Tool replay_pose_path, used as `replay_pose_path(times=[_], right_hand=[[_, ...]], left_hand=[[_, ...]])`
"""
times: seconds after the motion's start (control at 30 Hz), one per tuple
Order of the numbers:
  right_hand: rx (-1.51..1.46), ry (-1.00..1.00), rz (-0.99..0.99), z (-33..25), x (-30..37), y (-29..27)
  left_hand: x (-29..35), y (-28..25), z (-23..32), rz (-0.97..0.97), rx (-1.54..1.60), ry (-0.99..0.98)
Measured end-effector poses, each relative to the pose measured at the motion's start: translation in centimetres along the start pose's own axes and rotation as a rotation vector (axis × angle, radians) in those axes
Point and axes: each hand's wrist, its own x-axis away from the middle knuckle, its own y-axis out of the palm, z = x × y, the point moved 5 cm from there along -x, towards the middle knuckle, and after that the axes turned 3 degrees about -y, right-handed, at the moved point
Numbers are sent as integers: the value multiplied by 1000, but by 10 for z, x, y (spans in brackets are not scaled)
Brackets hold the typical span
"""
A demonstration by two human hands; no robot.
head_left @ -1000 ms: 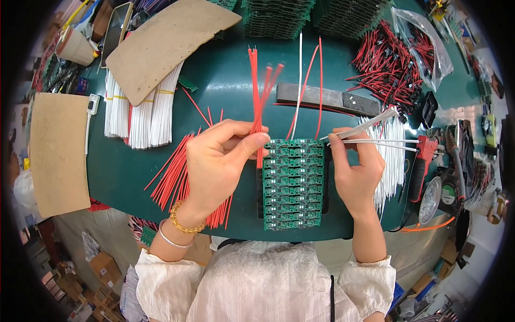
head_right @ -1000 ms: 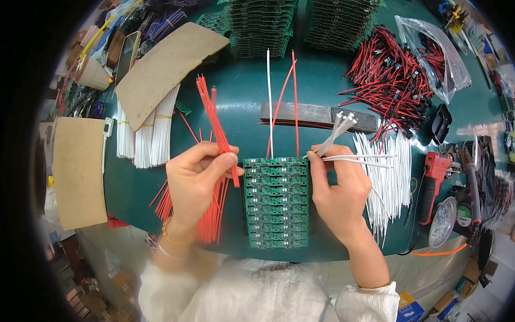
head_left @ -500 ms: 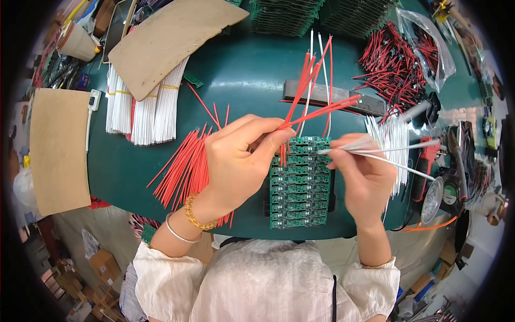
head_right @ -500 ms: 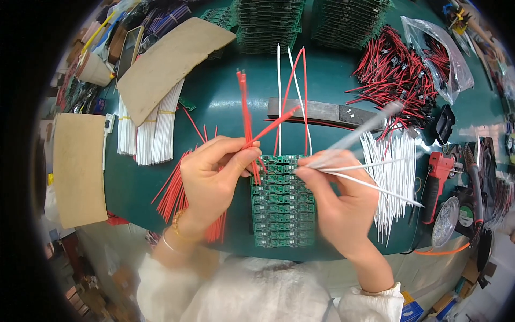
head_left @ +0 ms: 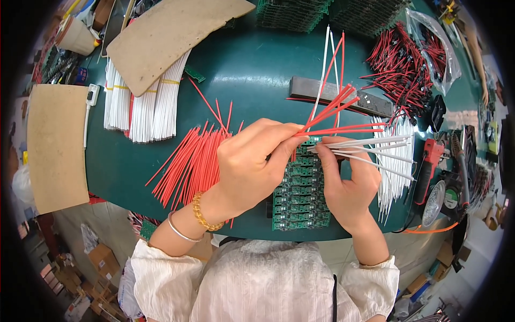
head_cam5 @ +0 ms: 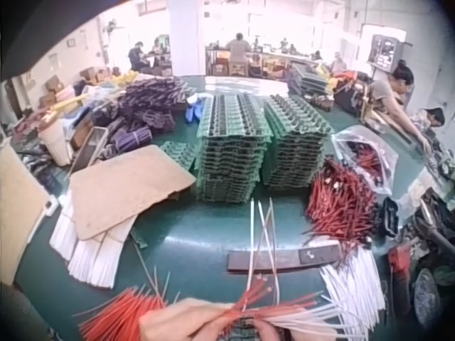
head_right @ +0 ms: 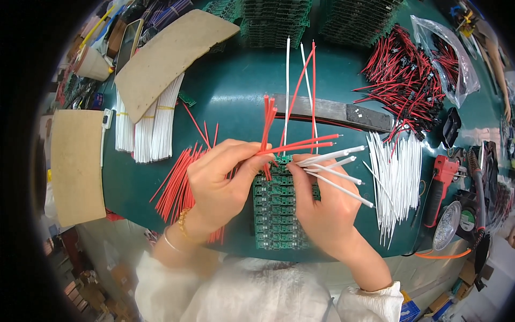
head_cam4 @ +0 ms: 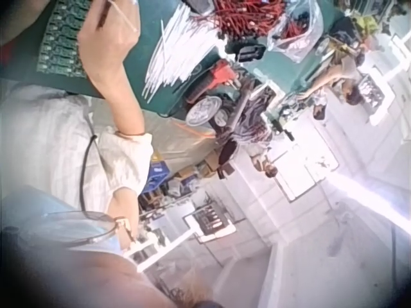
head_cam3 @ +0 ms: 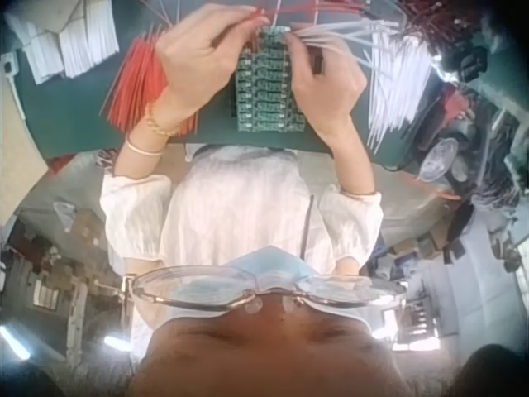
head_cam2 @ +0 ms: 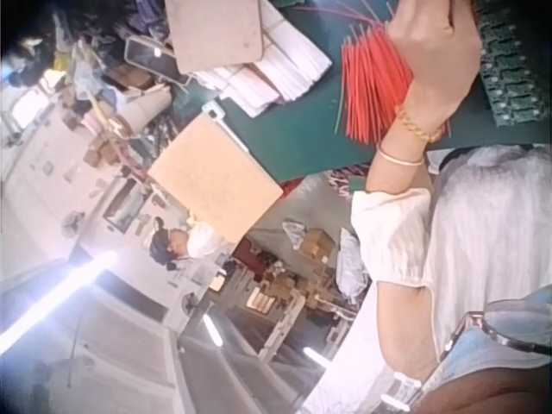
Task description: The person solders red wires and white wires to a circuit board with a soldering iron, assembling electronic components.
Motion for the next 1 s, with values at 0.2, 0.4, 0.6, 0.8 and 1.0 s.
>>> replay_pose_path(times=[0.2,0.4,0.6,0.8,1.0], right_hand=[[-8,-8,5,-1,1,1],[14,-47,8,-1,0,3],[9,22,23,4,-3,-3],[96,126,109,15,4,-39],[65,81,90,21,7,-33]], left_hand=[[2,0,1,2,-9,7],[2,4,-12,-78,15,-136],[2,-6,-16,-26,377,-551],[1,10,0,-79,392,-514],[-4,32,6,-145,145,-147]])
